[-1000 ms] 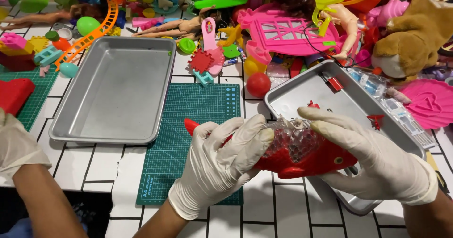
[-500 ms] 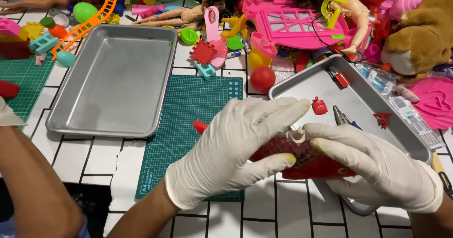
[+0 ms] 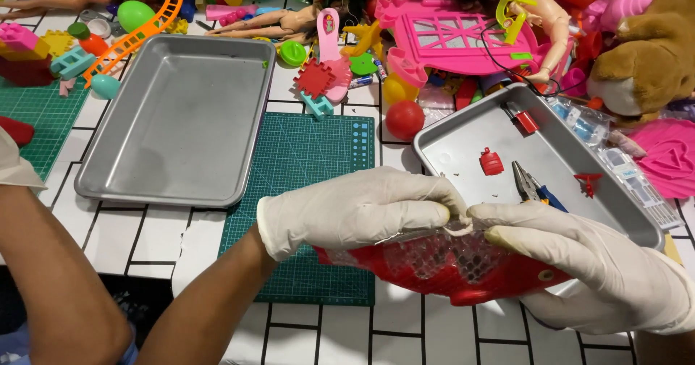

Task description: The person disassembles a green plastic toy case using pliers and a screwdriver, then removes a red plastic fish toy from a pile of toys. They open the fish toy, insert batteries into the compartment, and reassemble the toy.

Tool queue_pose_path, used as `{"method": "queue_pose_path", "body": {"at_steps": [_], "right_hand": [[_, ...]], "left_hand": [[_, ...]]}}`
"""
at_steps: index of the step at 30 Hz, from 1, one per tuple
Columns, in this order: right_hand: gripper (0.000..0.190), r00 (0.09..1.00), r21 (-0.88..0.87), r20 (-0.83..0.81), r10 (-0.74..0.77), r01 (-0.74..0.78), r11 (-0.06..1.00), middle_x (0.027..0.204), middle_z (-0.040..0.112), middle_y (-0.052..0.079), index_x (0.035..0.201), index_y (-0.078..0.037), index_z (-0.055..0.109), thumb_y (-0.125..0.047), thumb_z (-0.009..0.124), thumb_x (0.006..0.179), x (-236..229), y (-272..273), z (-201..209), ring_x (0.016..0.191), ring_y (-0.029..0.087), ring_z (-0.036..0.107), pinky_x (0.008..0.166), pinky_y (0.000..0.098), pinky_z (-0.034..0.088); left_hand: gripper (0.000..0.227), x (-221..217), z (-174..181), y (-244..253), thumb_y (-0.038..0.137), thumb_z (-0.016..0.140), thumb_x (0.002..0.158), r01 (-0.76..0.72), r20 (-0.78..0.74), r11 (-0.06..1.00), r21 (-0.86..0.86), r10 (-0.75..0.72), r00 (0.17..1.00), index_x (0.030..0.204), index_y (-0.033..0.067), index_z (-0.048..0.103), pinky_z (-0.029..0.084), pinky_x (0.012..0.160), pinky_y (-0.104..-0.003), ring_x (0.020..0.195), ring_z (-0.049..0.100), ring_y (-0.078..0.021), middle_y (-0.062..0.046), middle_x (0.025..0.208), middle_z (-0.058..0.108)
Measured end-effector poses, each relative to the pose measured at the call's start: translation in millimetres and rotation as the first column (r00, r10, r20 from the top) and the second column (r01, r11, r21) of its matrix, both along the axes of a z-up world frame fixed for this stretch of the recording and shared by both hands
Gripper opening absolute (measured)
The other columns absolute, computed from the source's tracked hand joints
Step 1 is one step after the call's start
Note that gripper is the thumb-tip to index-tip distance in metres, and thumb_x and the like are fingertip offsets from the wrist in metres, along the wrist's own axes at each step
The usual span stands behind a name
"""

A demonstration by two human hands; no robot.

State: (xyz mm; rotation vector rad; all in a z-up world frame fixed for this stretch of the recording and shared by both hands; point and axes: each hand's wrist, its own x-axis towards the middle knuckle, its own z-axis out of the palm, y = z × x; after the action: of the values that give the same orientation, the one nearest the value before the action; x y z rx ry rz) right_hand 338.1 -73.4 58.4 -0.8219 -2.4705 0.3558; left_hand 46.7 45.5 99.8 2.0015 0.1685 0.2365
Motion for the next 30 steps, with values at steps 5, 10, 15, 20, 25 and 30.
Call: {"method": "queue_pose_path", "body": {"at_steps": [5,10,15,20,25,30], "right_hand": [[0.085,0.999,-0.137,-0.008,0.034,-0.034,0.990,0.151,0.057,0.023,0.148,-0.011,0.041,-0.008,0.081,0.073,-2.7,7.1,7.3,0.133,0.032,0.071,0.106,0.0363,0.059],[0.074,0.998,-0.261,-0.056,0.029,-0.042,0.964,0.151,0.058,0.022,0.147,-0.006,0.046,-0.014,0.075,0.079,1.4,12.3,16.3,0.140,0.033,0.064,0.114,0.0404,0.052],[0.074,0.994,-0.365,-0.111,-0.005,-0.036,0.930,0.149,0.061,0.018,0.143,-0.004,0.051,-0.019,0.077,0.076,9.4,14.9,20.6,0.138,0.030,0.066,0.113,0.0426,0.055],[0.061,0.985,-0.472,-0.165,0.055,-0.127,0.873,0.143,0.065,0.018,0.142,-0.003,0.052,-0.037,0.059,0.092,13.2,28.0,23.4,0.132,0.032,0.069,0.109,0.0474,0.058],[0.074,0.974,-0.542,-0.191,-0.122,-0.001,0.840,0.138,0.070,0.014,0.136,-0.004,0.059,-0.036,0.080,0.073,18.1,41.5,21.5,0.127,0.027,0.071,0.104,0.0404,0.060],[0.094,0.883,-0.653,-0.319,-0.345,0.060,0.755,0.142,0.065,0.018,0.137,0.004,0.059,-0.046,0.082,0.060,38.4,45.2,6.8,0.137,0.030,0.061,0.114,0.0448,0.050]], "left_hand": [[0.020,-3.3,-10.5,-0.3,0.032,0.052,0.100,-0.119,-0.105,0.982,-0.145,0.105,0.989,0.096,0.0146,0.061,0.042,0.077,-0.026,0.081,0.050,-0.0102,0.006,0.086,0.056],[0.021,-6.7,-13.7,-2.5,0.028,0.051,0.103,-0.230,-0.010,0.970,-0.078,0.230,0.973,0.087,0.0142,0.055,0.044,0.069,-0.027,0.069,0.053,-0.0113,0.002,0.075,0.061],[0.016,-6.9,-21.8,1.4,0.022,0.057,0.104,-0.285,-0.033,0.907,-0.311,0.290,0.957,0.092,0.0112,0.057,0.042,0.056,-0.024,0.063,0.047,-0.0091,0.002,0.073,0.050],[0.017,1.4,-37.6,11.6,0.021,0.063,0.102,-0.364,-0.050,0.910,-0.197,0.362,0.931,0.086,0.0146,0.058,0.041,0.063,-0.024,0.069,0.046,-0.0073,0.006,0.076,0.053],[0.009,12.2,-54.1,24.7,0.018,0.064,0.100,-0.470,0.034,0.871,-0.145,0.479,0.877,0.093,0.0130,0.066,0.049,0.078,-0.023,0.085,0.061,-0.0061,0.005,0.090,0.069],[0.026,8.7,-63.4,32.8,0.029,0.061,0.100,-0.523,0.166,0.852,0.025,0.512,0.843,0.121,0.0129,0.062,0.049,0.095,-0.030,0.108,0.062,-0.0148,-0.002,0.117,0.066]]}}
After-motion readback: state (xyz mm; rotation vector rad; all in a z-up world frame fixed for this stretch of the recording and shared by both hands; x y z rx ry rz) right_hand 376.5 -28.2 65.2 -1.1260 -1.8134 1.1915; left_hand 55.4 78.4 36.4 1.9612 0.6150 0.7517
